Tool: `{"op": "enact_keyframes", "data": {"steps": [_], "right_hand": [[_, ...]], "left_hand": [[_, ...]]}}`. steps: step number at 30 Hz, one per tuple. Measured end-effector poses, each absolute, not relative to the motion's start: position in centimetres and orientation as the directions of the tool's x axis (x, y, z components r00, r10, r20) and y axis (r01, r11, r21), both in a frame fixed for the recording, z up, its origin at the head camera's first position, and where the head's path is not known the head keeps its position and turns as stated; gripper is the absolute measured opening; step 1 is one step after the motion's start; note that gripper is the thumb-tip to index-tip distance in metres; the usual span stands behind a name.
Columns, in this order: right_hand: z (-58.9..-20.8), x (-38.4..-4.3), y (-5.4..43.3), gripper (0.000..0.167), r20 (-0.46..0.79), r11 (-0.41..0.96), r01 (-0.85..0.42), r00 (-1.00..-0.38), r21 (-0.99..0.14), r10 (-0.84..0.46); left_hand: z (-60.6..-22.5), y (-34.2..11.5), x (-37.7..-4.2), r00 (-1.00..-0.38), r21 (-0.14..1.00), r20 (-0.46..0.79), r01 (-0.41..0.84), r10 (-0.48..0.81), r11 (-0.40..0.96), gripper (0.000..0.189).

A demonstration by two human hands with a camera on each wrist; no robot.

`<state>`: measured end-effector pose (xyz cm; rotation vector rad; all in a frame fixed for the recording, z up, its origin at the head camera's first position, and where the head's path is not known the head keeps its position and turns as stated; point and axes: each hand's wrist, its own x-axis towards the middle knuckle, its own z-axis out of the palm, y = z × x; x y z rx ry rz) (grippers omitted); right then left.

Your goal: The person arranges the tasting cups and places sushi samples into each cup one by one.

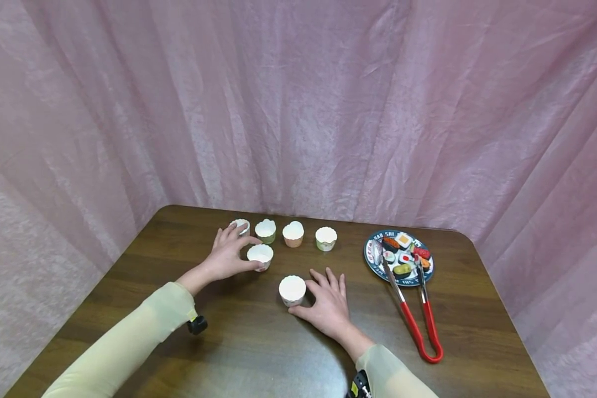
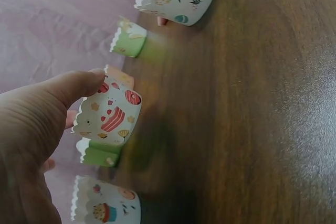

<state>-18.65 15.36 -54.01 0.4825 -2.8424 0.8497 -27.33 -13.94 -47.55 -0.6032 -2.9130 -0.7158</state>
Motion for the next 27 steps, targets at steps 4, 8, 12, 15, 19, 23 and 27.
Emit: {"op": "enact_keyframes", "data": {"steps": [4,8,12,15,19,23,27], "right_hand": [[-54.0,-18.6,15.3,0.058,0.218,0.787,-0.339,-0.940,-0.516,-0.262],[-53.9,-18.5,15.3,0.059,0.221,0.786,-0.342,-0.939,-0.516,-0.263],[-53.9,-18.5,15.3,0.059,0.220,0.787,-0.342,-0.939,-0.513,-0.264],[-53.9,-18.5,15.3,0.059,0.220,0.786,-0.341,-0.939,-0.515,-0.263],[-54.0,-18.5,15.3,0.059,0.222,0.785,-0.343,-0.939,-0.516,-0.264],[-53.9,-18.5,15.3,0.059,0.225,0.784,-0.344,-0.938,-0.517,-0.264],[-53.9,-18.5,15.3,0.061,0.220,0.786,-0.343,-0.939,-0.514,-0.265]], "left_hand": [[-48.1,-13.7,-27.3,-0.927,0.426,0.142,0.373,0.346,0.824,0.062],[-48.4,-13.6,-27.1,-0.933,0.433,0.119,0.358,0.341,0.827,0.065],[-48.8,-13.5,-27.2,-0.931,0.430,0.118,0.361,0.344,0.828,0.066],[-49.1,-13.5,-27.2,-0.929,0.441,0.126,0.366,0.347,0.820,0.066],[-49.4,-13.6,-27.3,-0.928,0.451,0.133,0.370,0.349,0.812,0.066],[-49.7,-13.8,-27.5,-0.929,0.441,0.138,0.368,0.344,0.818,0.066],[-49.5,-13.9,-27.4,-0.931,0.435,0.133,0.362,0.339,0.824,0.066]]}}
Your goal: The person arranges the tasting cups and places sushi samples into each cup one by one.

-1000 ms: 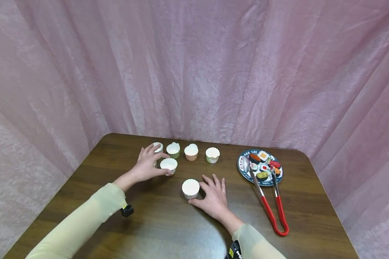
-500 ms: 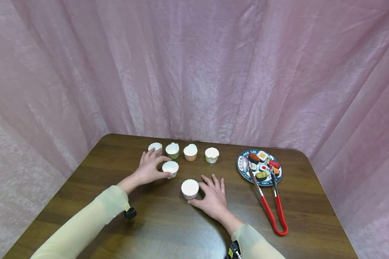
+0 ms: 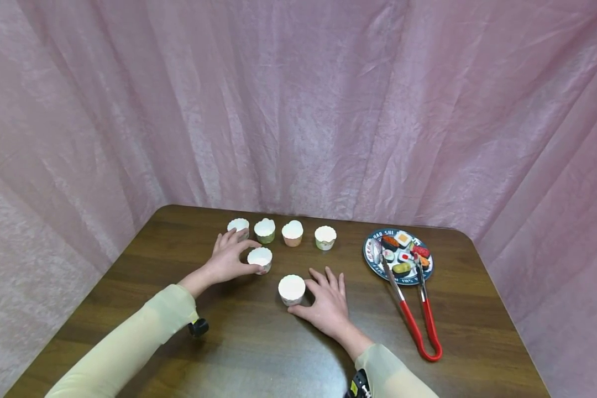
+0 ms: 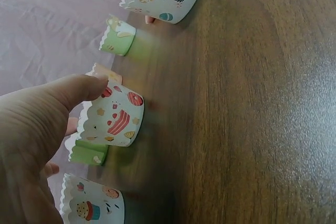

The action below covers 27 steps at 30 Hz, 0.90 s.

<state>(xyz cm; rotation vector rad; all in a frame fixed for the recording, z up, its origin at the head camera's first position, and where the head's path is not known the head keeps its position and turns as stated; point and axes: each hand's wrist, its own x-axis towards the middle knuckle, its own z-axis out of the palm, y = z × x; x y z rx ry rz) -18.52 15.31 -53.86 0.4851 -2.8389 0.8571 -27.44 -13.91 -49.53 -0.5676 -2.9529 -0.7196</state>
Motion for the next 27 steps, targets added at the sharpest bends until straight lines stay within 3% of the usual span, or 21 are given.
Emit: {"op": "enact_keyframes", "data": {"steps": [9,19,27], "right_hand": [[-53.8,-18.5,15.3,0.062,0.216,0.786,-0.343,-0.939,-0.515,-0.268],[-53.8,-18.7,15.4,0.063,0.211,0.787,-0.345,-0.938,-0.511,-0.275],[-54.1,-18.4,15.4,0.062,0.217,0.780,-0.345,-0.938,-0.522,-0.269]], "left_hand": [[-48.3,-14.4,-27.4,-0.932,0.442,0.128,0.361,0.340,0.821,0.085],[-46.1,-15.0,-26.8,-0.931,0.486,0.148,0.362,0.333,0.796,0.085],[-45.2,-14.1,-25.3,-0.873,0.465,0.228,0.486,0.431,0.740,0.082]]}}
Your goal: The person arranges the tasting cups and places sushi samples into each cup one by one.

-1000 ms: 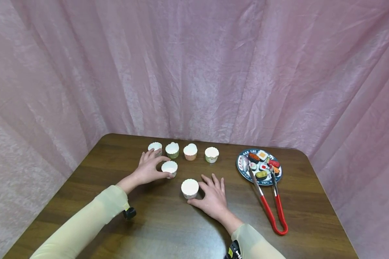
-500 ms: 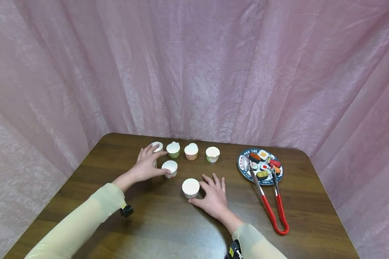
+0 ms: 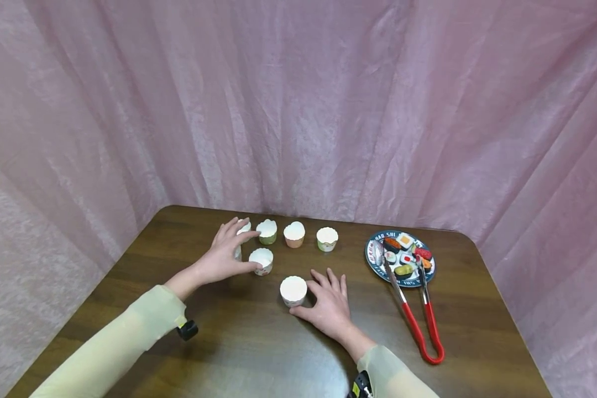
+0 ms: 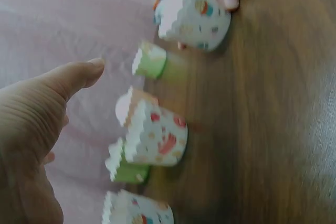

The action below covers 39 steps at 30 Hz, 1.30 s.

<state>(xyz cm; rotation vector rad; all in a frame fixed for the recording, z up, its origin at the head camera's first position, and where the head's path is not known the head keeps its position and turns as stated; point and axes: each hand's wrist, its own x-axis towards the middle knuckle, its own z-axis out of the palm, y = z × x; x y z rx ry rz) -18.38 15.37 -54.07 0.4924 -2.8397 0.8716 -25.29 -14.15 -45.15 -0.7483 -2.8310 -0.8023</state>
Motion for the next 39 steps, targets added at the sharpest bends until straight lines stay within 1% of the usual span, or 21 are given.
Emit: {"op": "enact_keyframes", "data": {"steps": [5,9,12,16,20,24,30,39], "right_hand": [[-54.1,-18.3,15.4,0.060,0.187,0.770,-0.334,-0.943,-0.543,-0.277],[-53.7,-18.6,15.6,0.059,0.198,0.765,-0.341,-0.940,-0.547,-0.277],[-53.7,-18.3,15.8,0.057,0.199,0.760,-0.342,-0.940,-0.553,-0.278],[-53.7,-17.9,16.2,0.057,0.188,0.758,-0.338,-0.941,-0.558,-0.281],[-53.8,-17.5,16.5,0.061,0.182,0.766,-0.335,-0.942,-0.548,-0.282],[-53.8,-17.4,16.7,0.062,0.209,0.765,-0.351,-0.936,-0.540,-0.282],[-53.9,-17.4,16.6,0.065,0.231,0.764,-0.361,-0.932,-0.535,-0.279],[-54.4,-17.5,16.8,0.063,0.201,0.774,-0.353,-0.936,-0.525,-0.290]], "left_hand": [[-44.5,-13.0,-23.4,-0.828,0.463,0.240,0.557,0.507,0.690,0.080],[-44.3,-11.9,-22.2,-0.785,0.423,0.251,0.615,0.566,0.665,0.081],[-44.8,-10.9,-21.2,-0.755,0.398,0.239,0.650,0.610,0.647,0.081],[-45.5,-9.8,-20.2,-0.735,0.399,0.210,0.666,0.644,0.630,0.080],[-46.3,-8.8,-19.7,-0.729,0.408,0.189,0.668,0.658,0.623,0.081],[-47.0,-7.8,-19.4,-0.725,0.411,0.191,0.671,0.662,0.617,0.080],[-47.8,-6.8,-19.7,-0.740,0.416,0.169,0.652,0.651,0.634,0.080],[-48.6,-6.3,-20.4,-0.753,0.356,0.177,0.649,0.634,0.672,0.077]]}}
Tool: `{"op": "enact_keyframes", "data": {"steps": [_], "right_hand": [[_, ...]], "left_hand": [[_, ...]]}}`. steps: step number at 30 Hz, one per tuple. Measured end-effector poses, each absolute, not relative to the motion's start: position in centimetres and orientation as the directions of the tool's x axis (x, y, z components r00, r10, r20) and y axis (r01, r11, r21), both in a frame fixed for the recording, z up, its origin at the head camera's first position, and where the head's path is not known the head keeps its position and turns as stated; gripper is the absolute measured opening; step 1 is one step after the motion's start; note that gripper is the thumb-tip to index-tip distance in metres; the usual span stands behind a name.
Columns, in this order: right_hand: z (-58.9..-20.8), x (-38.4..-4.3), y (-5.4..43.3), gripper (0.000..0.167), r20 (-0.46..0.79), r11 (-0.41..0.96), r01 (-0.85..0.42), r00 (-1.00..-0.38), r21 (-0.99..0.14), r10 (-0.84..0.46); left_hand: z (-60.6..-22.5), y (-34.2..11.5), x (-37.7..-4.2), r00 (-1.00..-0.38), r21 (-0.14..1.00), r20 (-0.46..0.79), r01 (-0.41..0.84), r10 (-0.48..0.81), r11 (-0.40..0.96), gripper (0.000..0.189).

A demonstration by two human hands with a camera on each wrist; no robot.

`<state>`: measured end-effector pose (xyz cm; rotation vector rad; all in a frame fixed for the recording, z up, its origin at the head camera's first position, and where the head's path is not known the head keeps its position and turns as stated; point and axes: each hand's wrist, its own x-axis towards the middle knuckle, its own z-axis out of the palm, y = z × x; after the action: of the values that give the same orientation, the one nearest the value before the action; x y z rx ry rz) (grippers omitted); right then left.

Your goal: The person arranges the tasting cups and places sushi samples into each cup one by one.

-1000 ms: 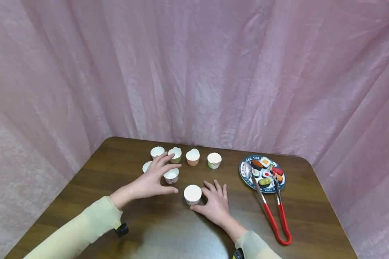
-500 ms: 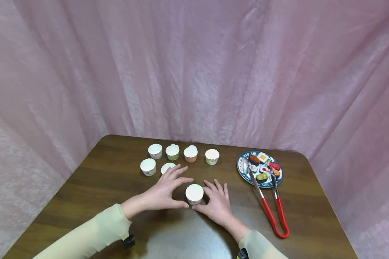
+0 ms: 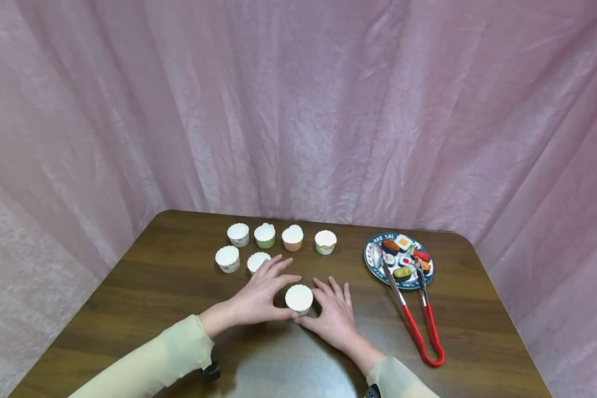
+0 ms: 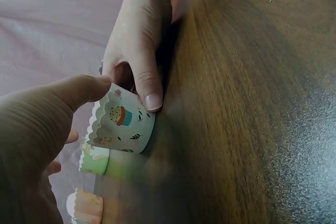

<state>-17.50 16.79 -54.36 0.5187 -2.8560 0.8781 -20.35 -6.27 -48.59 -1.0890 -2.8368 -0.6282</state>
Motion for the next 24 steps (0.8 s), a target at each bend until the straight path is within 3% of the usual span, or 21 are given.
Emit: {"op": "enact_keyframes", "data": {"steps": [24], "right_hand": [[-54.39,-17.23,16.76,0.067,0.208,0.775,-0.352,-0.936,-0.524,-0.284]], "left_hand": [[-48.70,-5.29,-20.35,-0.780,0.332,0.167,0.620,0.603,0.711,0.066]]}}
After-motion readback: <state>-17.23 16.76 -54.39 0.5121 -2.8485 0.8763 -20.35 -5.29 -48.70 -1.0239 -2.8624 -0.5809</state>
